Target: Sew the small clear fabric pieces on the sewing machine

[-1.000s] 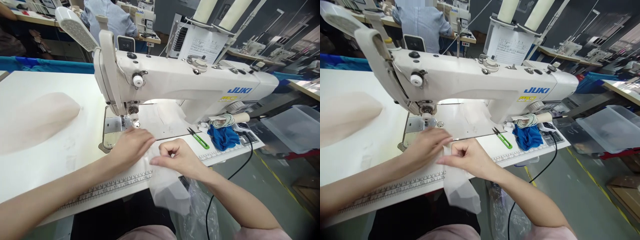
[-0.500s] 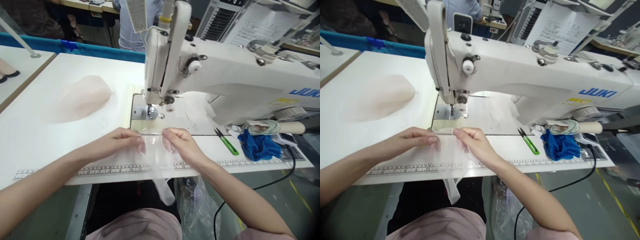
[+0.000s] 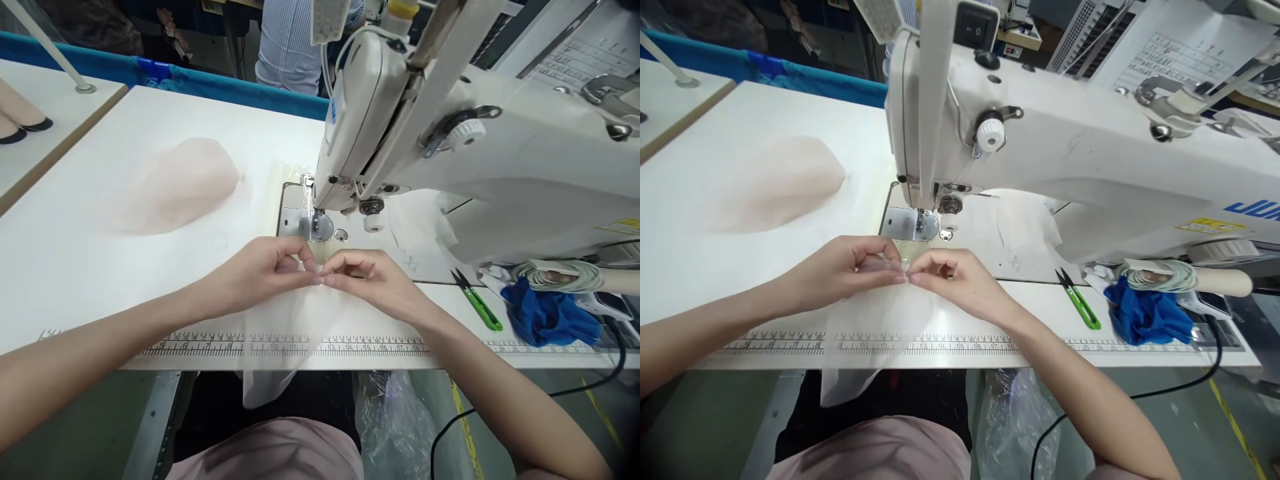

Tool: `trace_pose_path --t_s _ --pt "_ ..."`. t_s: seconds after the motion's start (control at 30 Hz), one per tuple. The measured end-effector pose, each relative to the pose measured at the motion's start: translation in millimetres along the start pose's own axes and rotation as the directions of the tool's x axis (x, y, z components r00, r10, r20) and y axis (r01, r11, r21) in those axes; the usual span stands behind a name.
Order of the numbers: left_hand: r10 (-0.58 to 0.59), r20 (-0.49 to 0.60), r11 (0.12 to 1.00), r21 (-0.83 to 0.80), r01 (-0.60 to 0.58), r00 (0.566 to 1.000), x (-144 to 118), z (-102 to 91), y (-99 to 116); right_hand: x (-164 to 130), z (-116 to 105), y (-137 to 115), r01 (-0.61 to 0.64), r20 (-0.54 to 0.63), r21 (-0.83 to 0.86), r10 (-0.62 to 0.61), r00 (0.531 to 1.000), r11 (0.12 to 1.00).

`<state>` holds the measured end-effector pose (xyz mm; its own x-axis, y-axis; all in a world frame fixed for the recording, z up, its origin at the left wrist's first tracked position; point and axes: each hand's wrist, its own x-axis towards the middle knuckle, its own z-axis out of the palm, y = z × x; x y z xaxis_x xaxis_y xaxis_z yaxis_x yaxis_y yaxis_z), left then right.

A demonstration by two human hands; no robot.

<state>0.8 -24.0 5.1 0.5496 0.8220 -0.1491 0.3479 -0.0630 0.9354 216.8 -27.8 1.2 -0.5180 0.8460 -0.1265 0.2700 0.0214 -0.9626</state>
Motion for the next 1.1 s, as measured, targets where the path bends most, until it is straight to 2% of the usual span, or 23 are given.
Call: trace_pose_path --t_s 0.1,0.23,0.33,0.43,0.57,0.8,1.1 --pt "0.081 -0.092 0.969 0.240 -0.056 0.992 7 -4.0 -2 8 -9 -2 -0.001 -0.023 -0.161 -0.003 1.000 0.987" --pt "0.243 -0.189 0.863 0.491 -0.123 0.951 13 0.0 -9 15 -11 -4 -0.026 -0.042 -0.209 0.018 0.999 0.978" --pt "0.388 -0.233 0.788 0.585 -0.191 0.892 13 5.3 -18 16 -7 -1 0.063 -0.094 -0.304 -0.095 0.991 0.950" --pt "0.478 -0.251 0.746 0.622 -0.238 0.842 12 7.9 -26 16 0 8 0.175 -0.186 -0.362 -0.255 0.949 0.916" --pt "0.506 -0.270 0.730 0.641 -0.240 0.819 12 8.9 -26 14 5 16 0.252 -0.238 -0.367 -0.352 0.905 0.895" --pt "0.451 -0.279 0.765 0.610 -0.207 0.848 13 11.0 -25 14 5 16 0.277 -0.204 -0.350 -0.361 0.910 0.895" --pt "0.441 -0.301 0.794 0.571 -0.211 0.845 11 9.7 -24 14 4 18 0.303 -0.170 -0.369 -0.385 0.907 0.878"
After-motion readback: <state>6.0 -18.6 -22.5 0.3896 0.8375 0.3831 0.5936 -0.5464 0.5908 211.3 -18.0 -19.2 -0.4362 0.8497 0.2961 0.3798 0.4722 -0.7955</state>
